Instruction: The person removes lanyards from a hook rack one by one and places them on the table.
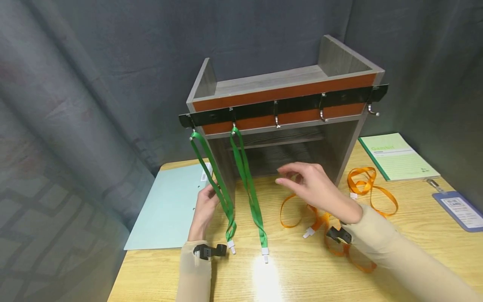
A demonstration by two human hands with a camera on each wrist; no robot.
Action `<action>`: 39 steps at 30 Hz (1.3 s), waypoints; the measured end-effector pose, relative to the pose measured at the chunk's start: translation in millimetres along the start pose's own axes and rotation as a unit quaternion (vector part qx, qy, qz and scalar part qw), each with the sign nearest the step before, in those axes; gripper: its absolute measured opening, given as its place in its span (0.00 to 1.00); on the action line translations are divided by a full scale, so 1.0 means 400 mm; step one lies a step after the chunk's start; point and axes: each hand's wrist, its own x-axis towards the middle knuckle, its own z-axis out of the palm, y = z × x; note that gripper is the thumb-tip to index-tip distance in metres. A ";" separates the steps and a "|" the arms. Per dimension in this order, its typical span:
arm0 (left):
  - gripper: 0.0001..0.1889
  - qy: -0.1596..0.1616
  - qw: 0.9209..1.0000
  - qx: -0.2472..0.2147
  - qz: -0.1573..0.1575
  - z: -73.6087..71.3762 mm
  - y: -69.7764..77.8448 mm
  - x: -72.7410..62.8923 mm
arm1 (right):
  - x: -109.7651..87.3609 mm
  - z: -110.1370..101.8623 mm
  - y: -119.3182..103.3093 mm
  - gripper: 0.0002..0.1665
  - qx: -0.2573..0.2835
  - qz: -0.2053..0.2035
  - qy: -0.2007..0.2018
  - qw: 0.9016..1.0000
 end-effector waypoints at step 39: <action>0.18 0.010 1.000 -0.005 -0.010 0.001 -0.001 0.002 | 0.179 0.035 -0.200 0.09 0.146 -0.050 0.174 0.973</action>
